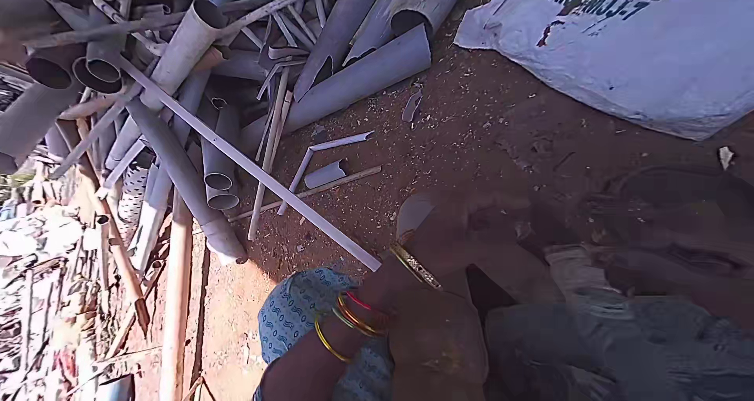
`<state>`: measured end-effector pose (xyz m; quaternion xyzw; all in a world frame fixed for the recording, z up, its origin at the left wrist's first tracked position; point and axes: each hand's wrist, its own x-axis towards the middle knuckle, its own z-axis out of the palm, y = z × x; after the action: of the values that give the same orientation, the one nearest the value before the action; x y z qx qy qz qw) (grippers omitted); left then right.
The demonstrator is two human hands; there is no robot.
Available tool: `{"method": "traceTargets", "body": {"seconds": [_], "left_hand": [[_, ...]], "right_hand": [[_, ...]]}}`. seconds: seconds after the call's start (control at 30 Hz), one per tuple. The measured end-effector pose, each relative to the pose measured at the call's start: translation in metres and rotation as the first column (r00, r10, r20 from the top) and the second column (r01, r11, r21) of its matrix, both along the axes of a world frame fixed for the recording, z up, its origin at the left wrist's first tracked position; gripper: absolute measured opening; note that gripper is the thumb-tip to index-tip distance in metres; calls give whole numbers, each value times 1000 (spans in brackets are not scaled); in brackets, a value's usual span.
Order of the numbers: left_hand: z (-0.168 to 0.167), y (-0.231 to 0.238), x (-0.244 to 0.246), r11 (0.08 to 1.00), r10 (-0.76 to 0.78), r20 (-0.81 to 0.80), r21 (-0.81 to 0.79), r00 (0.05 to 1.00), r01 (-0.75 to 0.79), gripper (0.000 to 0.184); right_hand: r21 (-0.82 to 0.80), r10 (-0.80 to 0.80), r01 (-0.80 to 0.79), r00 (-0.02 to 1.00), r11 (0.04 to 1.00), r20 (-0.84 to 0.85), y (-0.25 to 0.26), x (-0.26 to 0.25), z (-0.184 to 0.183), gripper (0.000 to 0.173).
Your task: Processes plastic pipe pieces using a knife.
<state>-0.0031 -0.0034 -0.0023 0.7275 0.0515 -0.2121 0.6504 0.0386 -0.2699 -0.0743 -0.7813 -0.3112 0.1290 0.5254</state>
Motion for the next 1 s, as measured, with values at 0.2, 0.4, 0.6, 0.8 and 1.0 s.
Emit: {"method": "traceTargets", "body": {"seconds": [0.2, 0.4, 0.6, 0.8, 1.0], "left_hand": [[-20, -20, -8, 982, -189, 32, -5, 981, 189, 36], [-21, -21, -10, 982, -188, 64, -8, 980, 189, 33], [-20, -25, -9, 990, -72, -70, 120, 995, 80, 62], [-35, -29, -9, 942, 50, -371, -291, 927, -168, 34], [-30, -32, -8, 823, 183, -317, -469, 931, -321, 24]], "right_hand": [[197, 33, 33, 946, 980, -322, 35, -12, 9, 19], [329, 75, 148, 813, 933, -577, 45, -10, 18, 24], [363, 120, 86, 853, 928, -508, 49, -16, 16, 19], [467, 185, -9, 925, 884, -332, 46, -14, 17, 16], [391, 123, 18, 935, 920, -334, 37, -10, 19, 14]]}}
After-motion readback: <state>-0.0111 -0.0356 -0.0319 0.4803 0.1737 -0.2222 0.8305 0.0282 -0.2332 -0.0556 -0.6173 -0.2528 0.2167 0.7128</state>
